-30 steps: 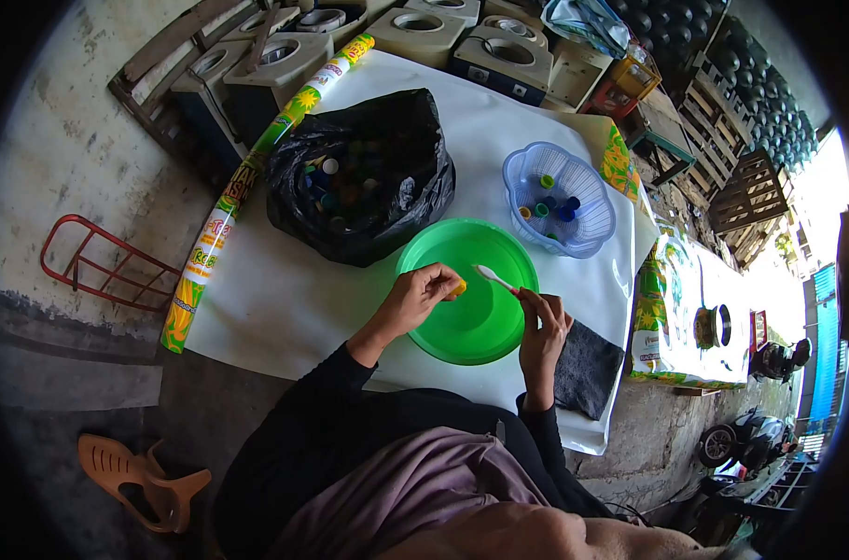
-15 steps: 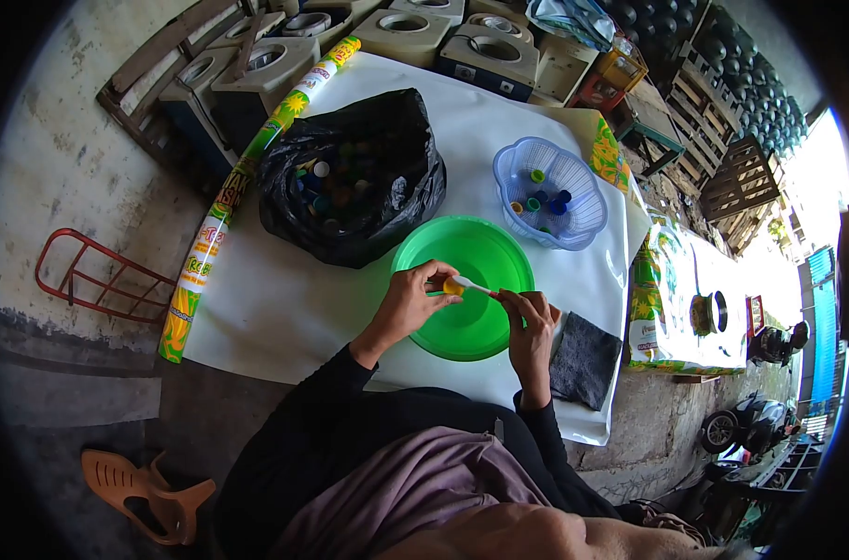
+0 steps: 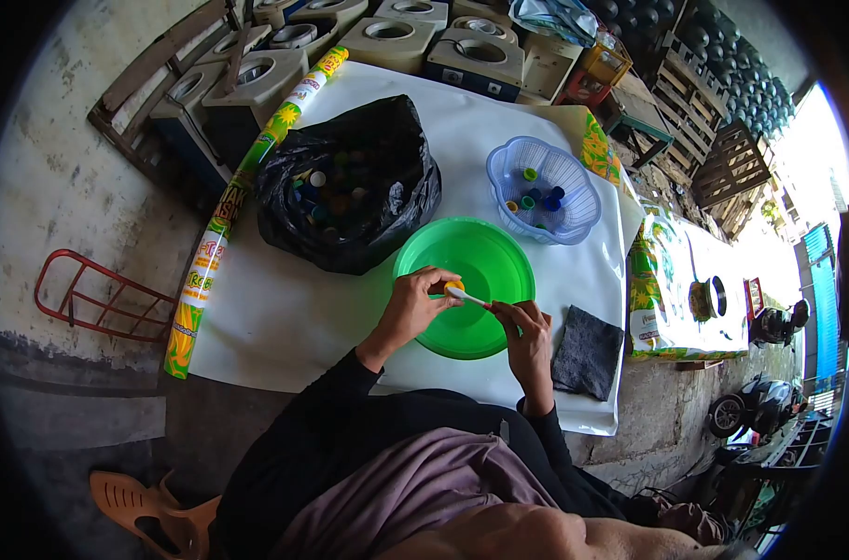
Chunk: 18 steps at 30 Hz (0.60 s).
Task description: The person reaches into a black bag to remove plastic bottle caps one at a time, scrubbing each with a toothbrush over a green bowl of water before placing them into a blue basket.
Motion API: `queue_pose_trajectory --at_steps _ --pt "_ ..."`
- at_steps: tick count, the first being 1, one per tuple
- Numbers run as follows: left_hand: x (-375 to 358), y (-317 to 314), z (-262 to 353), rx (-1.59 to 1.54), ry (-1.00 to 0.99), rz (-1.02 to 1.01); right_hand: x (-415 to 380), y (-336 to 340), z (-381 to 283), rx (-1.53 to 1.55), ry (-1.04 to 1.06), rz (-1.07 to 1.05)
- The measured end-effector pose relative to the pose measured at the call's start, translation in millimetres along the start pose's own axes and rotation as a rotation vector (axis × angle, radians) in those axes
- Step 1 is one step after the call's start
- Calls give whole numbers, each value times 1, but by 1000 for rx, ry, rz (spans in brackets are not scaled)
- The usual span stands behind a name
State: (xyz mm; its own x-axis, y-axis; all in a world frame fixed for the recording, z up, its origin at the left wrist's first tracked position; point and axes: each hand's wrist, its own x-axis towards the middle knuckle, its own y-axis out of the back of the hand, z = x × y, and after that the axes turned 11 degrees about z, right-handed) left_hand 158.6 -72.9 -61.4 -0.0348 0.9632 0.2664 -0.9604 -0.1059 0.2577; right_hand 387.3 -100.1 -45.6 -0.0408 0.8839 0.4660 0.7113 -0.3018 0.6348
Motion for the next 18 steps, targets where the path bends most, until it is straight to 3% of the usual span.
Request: queue_pose_trajectory --at_steps 4,7,10,13,16,18 --pt "1 0 -3 -90 -29 10 -7 8 -14 -32 -50 -6" --pt "2 5 -2 -115 41 -81 -15 12 -25 -12 -131 -27" --pt "2 1 -6 -355 199 -48 -19 11 -36 -25 -141 -7" --pt "5 3 -21 -476 185 -43 -19 2 -41 20 -106 30" --pt "11 8 -29 -653 292 -81 -15 -3 -51 45 -86 49" --pt "13 7 -28 -604 278 -95 -12 -7 -54 28 -119 68"
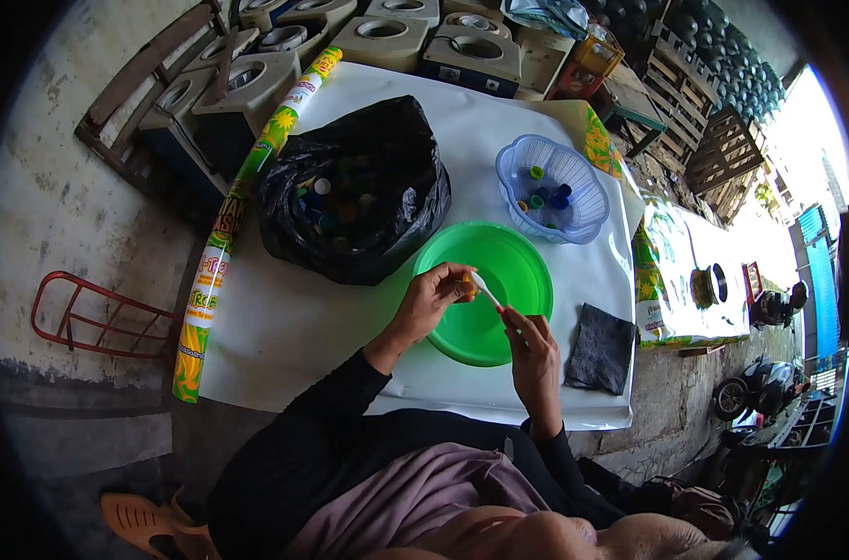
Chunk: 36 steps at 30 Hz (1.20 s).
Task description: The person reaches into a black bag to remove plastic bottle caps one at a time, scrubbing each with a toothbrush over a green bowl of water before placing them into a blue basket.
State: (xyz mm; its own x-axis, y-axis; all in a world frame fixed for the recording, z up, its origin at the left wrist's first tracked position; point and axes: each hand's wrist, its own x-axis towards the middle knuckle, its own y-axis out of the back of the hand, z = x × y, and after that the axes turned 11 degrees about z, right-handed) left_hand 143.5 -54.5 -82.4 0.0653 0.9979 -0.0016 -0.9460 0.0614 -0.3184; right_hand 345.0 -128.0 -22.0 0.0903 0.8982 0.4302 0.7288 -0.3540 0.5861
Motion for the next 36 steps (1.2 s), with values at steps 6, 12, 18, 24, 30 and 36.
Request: queue_pose_trajectory --at_steps 6,12,18,24,30,36 --pt "0 -5 7 70 -9 16 3 16 -7 -30 -47 -21" --pt "0 -4 8 244 2 -34 -18 7 -5 32 -34 -1" --pt "-3 -9 15 359 32 -18 -24 7 -4 -14 -60 30" --pt "-4 -12 12 416 -47 39 -19 5 2 -69 -16 -12" --pt "1 -12 6 398 -149 184 23 12 14 -352 84 -9" --pt "2 -10 2 375 -116 188 39 -1 35 -371 239 -189"
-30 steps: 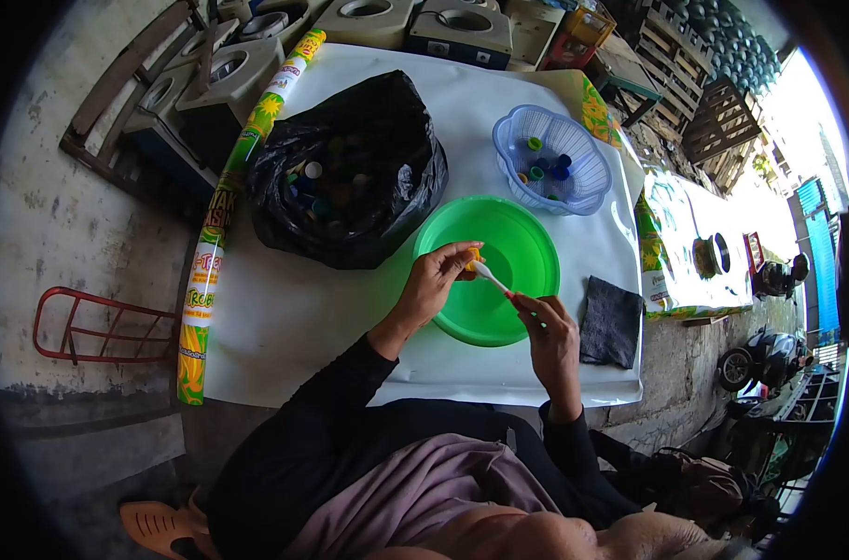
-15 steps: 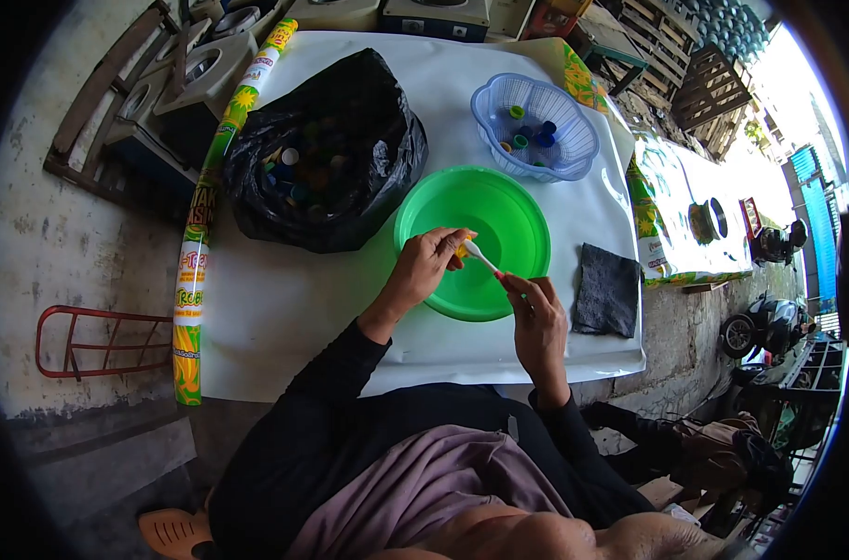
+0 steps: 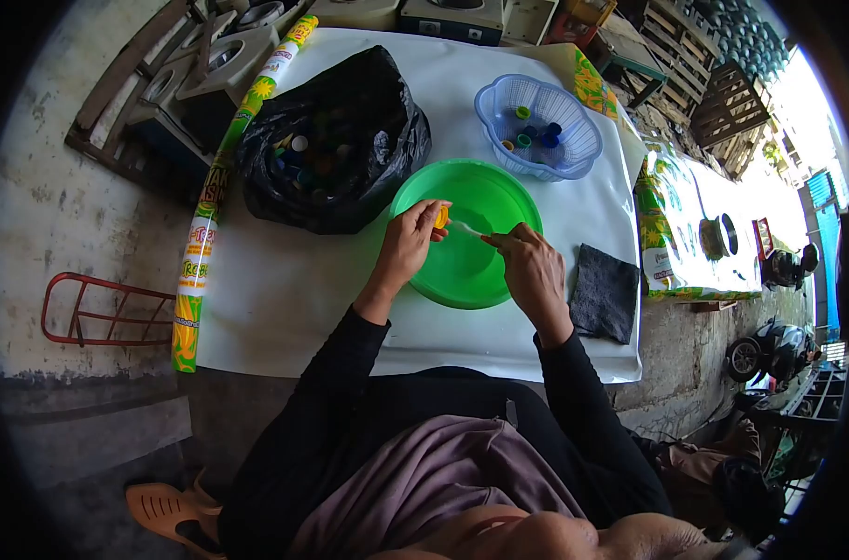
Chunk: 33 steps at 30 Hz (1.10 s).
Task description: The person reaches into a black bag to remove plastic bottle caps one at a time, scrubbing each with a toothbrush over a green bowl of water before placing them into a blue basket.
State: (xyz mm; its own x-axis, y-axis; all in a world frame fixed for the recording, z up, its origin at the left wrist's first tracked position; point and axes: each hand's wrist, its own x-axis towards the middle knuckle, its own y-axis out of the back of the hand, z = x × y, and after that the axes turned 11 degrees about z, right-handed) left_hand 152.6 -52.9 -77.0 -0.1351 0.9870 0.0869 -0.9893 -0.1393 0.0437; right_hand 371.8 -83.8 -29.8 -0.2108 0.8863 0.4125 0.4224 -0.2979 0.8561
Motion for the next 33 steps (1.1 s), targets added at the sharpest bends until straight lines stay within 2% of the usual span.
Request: queue_pose_trajectory --at_steps 3,8,11,14,18,22,25,30,33 --pt "2 -1 -3 -19 32 21 -1 18 -7 92 -131 112" --pt "1 -2 -3 -77 85 4 -23 12 -16 299 -79 210" --pt "2 2 1 -125 116 -17 -30 2 -11 371 -23 165" --pt "-1 3 2 -97 95 -63 -28 7 -3 303 -107 204" --pt "-2 -1 6 -115 65 -48 -28 10 -1 346 12 146" --pt "-1 1 -1 -80 -32 -68 -14 21 12 277 -126 149" --pt "-2 1 -2 48 -92 -54 -11 15 11 391 16 143" --pt "-5 -2 3 143 1 20 2 10 11 322 -45 180" --pt "-6 0 3 179 -83 15 7 11 6 387 17 35"
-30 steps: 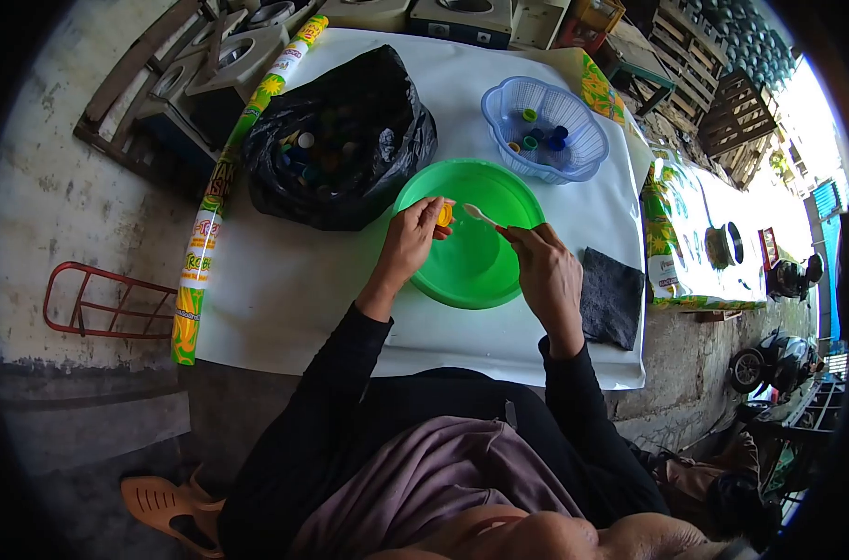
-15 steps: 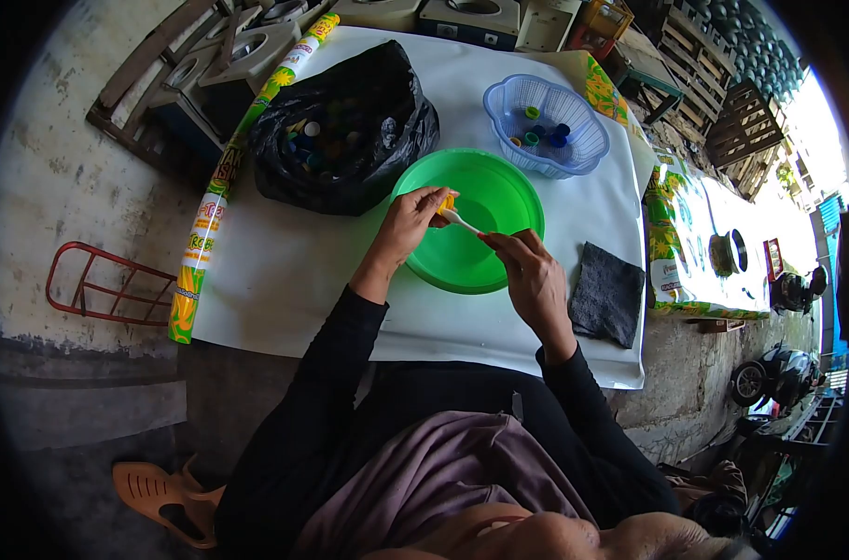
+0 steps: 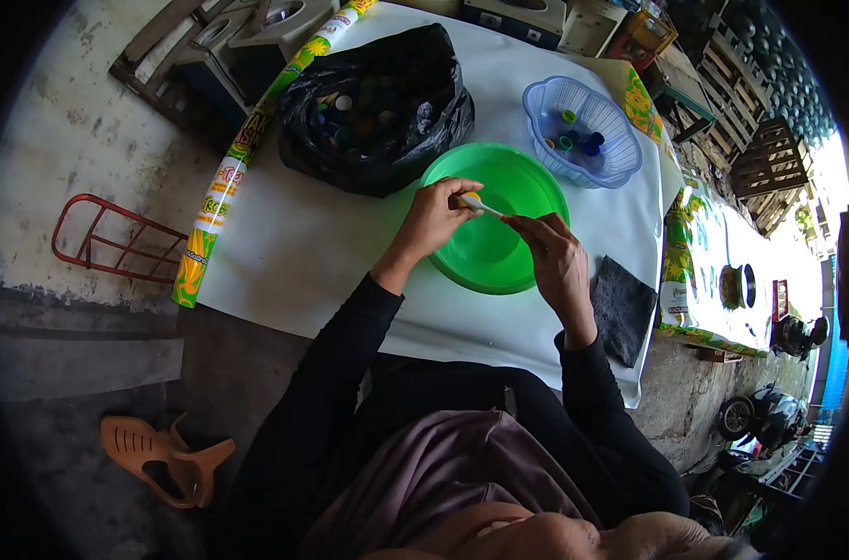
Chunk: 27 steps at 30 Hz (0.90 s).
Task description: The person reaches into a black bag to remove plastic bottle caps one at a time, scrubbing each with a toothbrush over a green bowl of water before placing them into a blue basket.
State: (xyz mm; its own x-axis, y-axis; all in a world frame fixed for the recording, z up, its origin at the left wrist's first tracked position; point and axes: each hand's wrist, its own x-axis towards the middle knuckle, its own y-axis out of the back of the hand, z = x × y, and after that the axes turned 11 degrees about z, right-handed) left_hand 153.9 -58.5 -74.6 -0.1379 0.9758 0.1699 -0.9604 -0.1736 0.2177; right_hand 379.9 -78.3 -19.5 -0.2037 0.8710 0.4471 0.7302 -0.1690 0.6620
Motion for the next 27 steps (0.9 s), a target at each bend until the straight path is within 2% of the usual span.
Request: queue_pose_trajectory --at_steps 3,7,11,14,18,20,21,24,27 --pt "-2 -3 5 92 -38 60 8 1 5 -87 -13 101" --pt "-3 -5 4 35 -21 63 2 -2 10 44 24 -2" --pt "-5 -5 4 9 -22 72 5 0 18 -46 17 164" --pt "-5 -5 4 0 -16 41 -2 0 20 59 4 30" --pt "-7 -6 12 48 -32 27 -1 7 24 -20 -57 157" --pt "-5 -5 9 21 -13 7 -5 4 27 63 48 80" --pt "-4 -4 9 8 -3 -3 -7 -2 28 96 51 129" --pt "-4 -5 8 -17 -2 -1 -6 4 28 -91 -14 225" --pt "-5 -3 10 -49 23 -36 -10 3 28 32 3 121"
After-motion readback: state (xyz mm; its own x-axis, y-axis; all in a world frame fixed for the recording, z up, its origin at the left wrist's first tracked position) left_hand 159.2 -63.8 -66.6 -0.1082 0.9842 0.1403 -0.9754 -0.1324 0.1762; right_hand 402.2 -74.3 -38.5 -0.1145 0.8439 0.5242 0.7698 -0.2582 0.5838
